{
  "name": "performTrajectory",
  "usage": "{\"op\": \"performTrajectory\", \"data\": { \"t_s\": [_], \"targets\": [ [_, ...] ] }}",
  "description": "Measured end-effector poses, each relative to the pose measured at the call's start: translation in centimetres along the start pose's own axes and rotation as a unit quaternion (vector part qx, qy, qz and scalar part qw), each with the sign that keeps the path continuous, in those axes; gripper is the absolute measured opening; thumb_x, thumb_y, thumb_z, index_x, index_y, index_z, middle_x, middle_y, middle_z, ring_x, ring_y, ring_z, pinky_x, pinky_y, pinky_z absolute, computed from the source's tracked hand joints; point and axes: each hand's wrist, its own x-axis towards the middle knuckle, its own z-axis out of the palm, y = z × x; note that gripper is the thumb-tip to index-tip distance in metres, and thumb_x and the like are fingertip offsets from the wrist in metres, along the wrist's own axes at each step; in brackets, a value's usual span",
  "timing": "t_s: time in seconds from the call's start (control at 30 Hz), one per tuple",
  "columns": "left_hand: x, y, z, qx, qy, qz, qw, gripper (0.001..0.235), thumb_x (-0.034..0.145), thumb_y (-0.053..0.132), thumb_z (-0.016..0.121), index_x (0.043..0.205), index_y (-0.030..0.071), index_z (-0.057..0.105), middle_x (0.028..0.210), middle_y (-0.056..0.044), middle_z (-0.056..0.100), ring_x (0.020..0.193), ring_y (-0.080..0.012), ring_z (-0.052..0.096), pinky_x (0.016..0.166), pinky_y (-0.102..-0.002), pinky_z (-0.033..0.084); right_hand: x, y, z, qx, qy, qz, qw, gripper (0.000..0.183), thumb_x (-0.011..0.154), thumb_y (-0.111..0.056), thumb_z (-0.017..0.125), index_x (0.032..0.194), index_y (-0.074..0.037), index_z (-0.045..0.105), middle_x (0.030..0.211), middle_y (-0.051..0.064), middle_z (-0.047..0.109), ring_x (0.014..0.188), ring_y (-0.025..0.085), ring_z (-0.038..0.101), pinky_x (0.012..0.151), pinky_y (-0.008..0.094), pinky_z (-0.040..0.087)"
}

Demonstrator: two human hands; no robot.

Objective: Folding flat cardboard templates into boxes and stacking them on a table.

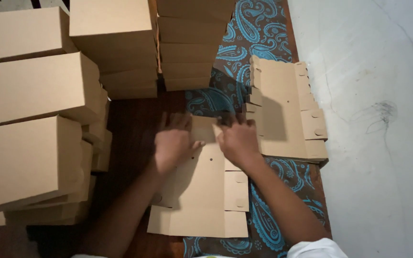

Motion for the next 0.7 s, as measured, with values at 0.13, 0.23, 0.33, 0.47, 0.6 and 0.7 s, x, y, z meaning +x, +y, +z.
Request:
{"op": "performTrajectory", "data": {
  "t_s": [0.13,0.23,0.33,0.47,0.6,0.7],
  "targets": [
    [-0.1,-2.6,4.2,0.012,0.047,0.004,0.999,0.078,0.093,0.071,0.047,0.138,0.010,0.064,0.142,-0.011,0.060,0.135,-0.0343,0.047,0.109,-0.055,0.027,0.2,2.7,3.8,-0.040,0.059,0.003,0.997,0.030,0.088,-0.024,0.055,0.097,-0.010,0.080,0.106,0.018,0.072,0.105,0.043,0.066,0.090,0.057,0.048],
    [-0.1,-4.5,7.3,0.025,0.086,0.002,0.996,0.081,0.091,0.074,0.048,0.141,0.012,0.062,0.147,-0.009,0.057,0.142,-0.0337,0.039,0.114,-0.056,0.017,0.2,3.1,5.5,-0.078,0.099,-0.019,0.992,0.028,0.086,-0.024,0.057,0.090,-0.006,0.079,0.101,0.017,0.071,0.103,0.040,0.065,0.085,0.054,0.046],
    [0.2,-5.6,10.3,0.036,0.126,-0.002,0.991,0.085,0.089,0.078,0.048,0.144,0.014,0.060,0.152,-0.007,0.054,0.149,-0.0331,0.032,0.119,-0.057,0.007,-0.1,2.6,5.1,-0.089,0.111,-0.035,0.989,0.025,0.085,-0.020,0.060,0.079,-0.006,0.079,0.095,0.019,0.072,0.098,0.042,0.065,0.082,0.054,0.046],
    [0.4,-5.6,11.2,0.050,0.186,0.005,0.981,0.083,0.090,0.077,0.048,0.146,0.017,0.059,0.157,-0.005,0.050,0.157,-0.0323,0.020,0.125,-0.058,-0.006,0.1,3.0,5.9,-0.093,0.118,-0.048,0.988,0.027,0.084,-0.017,0.062,0.096,0.000,0.078,0.101,0.022,0.071,0.095,0.042,0.067,0.083,0.054,0.048],
    [-0.4,-4.5,10.9,0.008,0.153,0.019,0.988,0.061,0.095,0.068,0.051,0.132,0.021,0.064,0.133,-0.005,0.058,0.130,-0.0315,0.039,0.103,-0.053,0.016,0.5,3.6,6.9,-0.069,0.093,-0.040,0.992,0.035,0.088,-0.020,0.060,0.110,0.003,0.075,0.112,0.025,0.069,0.105,0.043,0.066,0.089,0.056,0.049],
    [-0.7,-4.2,10.9,-0.058,0.087,0.029,0.994,0.039,0.100,0.058,0.055,0.113,0.025,0.070,0.096,-0.008,0.069,0.086,-0.0310,0.074,0.070,-0.044,0.055,0.3,3.6,6.9,-0.062,0.083,-0.033,0.994,0.035,0.089,-0.020,0.061,0.110,0.003,0.075,0.115,0.025,0.067,0.110,0.044,0.064,0.091,0.056,0.049]
  ]
}}
